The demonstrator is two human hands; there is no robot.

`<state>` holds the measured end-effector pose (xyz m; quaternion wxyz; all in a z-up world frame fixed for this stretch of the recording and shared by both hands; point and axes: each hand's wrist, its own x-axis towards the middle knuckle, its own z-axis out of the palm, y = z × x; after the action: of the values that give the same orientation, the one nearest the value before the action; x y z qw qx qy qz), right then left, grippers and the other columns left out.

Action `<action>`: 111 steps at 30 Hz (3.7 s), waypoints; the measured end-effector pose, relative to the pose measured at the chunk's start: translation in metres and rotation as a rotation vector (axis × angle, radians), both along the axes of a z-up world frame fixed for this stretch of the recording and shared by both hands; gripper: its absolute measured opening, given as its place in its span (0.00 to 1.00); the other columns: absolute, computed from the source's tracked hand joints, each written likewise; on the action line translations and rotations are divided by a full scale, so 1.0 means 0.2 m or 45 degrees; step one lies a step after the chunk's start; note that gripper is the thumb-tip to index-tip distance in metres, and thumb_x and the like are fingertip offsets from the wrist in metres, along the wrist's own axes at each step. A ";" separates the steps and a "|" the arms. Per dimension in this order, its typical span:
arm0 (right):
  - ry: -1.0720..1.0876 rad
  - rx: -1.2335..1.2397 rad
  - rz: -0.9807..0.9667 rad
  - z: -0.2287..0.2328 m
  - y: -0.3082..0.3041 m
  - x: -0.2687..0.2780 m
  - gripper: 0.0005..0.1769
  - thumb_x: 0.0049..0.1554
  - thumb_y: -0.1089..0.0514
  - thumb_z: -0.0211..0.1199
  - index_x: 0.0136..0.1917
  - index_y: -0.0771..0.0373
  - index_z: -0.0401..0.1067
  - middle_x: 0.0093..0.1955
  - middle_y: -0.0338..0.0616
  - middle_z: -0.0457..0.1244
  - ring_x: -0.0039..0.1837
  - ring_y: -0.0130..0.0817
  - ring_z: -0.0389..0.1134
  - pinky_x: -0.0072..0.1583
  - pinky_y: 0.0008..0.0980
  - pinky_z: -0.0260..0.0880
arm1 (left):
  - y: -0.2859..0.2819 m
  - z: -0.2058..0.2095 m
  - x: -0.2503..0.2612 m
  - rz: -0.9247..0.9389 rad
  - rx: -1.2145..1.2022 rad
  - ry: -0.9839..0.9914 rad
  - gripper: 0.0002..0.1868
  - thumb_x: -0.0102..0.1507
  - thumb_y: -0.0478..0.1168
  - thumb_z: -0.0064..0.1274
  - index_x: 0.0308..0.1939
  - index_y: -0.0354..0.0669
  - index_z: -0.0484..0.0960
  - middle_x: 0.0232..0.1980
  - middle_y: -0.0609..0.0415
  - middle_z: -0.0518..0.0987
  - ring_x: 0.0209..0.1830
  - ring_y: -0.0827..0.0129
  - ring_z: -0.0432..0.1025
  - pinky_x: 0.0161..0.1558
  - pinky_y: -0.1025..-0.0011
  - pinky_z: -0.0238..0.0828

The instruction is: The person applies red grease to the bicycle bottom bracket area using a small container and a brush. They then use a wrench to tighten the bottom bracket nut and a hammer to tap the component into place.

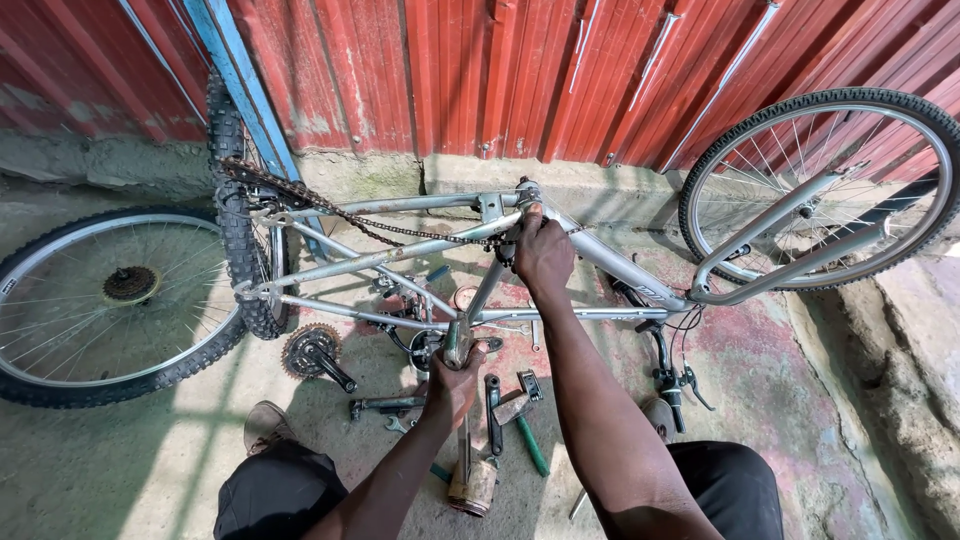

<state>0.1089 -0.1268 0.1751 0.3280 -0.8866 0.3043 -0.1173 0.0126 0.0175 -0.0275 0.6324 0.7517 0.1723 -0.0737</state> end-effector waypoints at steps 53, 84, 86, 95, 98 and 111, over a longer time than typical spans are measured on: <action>0.425 1.134 0.127 -1.13 -0.31 -0.83 0.25 0.67 0.49 0.54 0.57 0.78 0.68 0.40 0.55 0.64 0.37 0.39 0.72 0.43 0.35 0.82 | 0.21 -0.31 0.06 -0.120 0.027 0.394 0.44 0.70 0.58 0.52 0.81 0.47 0.47 0.76 0.38 0.60 0.72 0.46 0.62 0.71 0.43 0.63; 0.396 1.138 0.124 -1.29 -0.30 -0.88 0.23 0.65 0.50 0.57 0.53 0.78 0.68 0.36 0.56 0.62 0.32 0.38 0.69 0.37 0.34 0.80 | 0.26 -0.23 0.64 -0.903 1.045 -0.394 0.21 0.66 0.25 0.48 0.64 0.31 0.71 0.64 0.31 0.69 0.66 0.34 0.65 0.47 0.54 0.82; 0.394 1.151 0.135 -1.32 -0.30 -0.87 0.24 0.65 0.49 0.58 0.53 0.77 0.69 0.35 0.57 0.62 0.32 0.40 0.70 0.38 0.38 0.81 | 0.29 -0.25 0.66 -0.997 1.337 -0.459 0.20 0.65 0.31 0.54 0.61 0.39 0.75 0.59 0.38 0.71 0.63 0.43 0.68 0.43 0.61 0.83; 0.488 1.112 0.235 -1.47 -0.21 -0.90 0.25 0.65 0.46 0.59 0.51 0.75 0.71 0.36 0.58 0.65 0.35 0.44 0.72 0.41 0.43 0.81 | 0.26 -0.30 0.56 -0.637 1.505 -0.696 0.21 0.67 0.50 0.58 0.54 0.43 0.69 0.50 0.47 0.66 0.55 0.55 0.64 0.52 0.56 0.66; 0.487 1.158 0.228 -1.40 -0.19 -0.89 0.26 0.65 0.46 0.58 0.52 0.77 0.70 0.36 0.56 0.64 0.35 0.43 0.71 0.38 0.38 0.79 | 0.29 -0.08 0.47 -0.703 1.290 -0.672 0.18 0.69 0.37 0.55 0.60 0.39 0.69 0.53 0.42 0.66 0.51 0.50 0.71 0.45 0.56 0.76; 0.437 1.269 0.208 -1.44 -0.17 -0.88 0.22 0.66 0.50 0.56 0.51 0.77 0.69 0.35 0.56 0.62 0.35 0.44 0.71 0.34 0.35 0.75 | 0.14 -0.21 0.30 -0.392 0.629 -0.618 0.45 0.65 0.61 0.56 0.70 0.31 0.57 0.57 0.29 0.65 0.54 0.29 0.72 0.52 0.41 0.75</action>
<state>-0.0678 -0.1605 -0.1131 0.6630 -0.6505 0.3024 0.2141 0.0731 0.0453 -0.0695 0.4359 0.8942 -0.0849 0.0563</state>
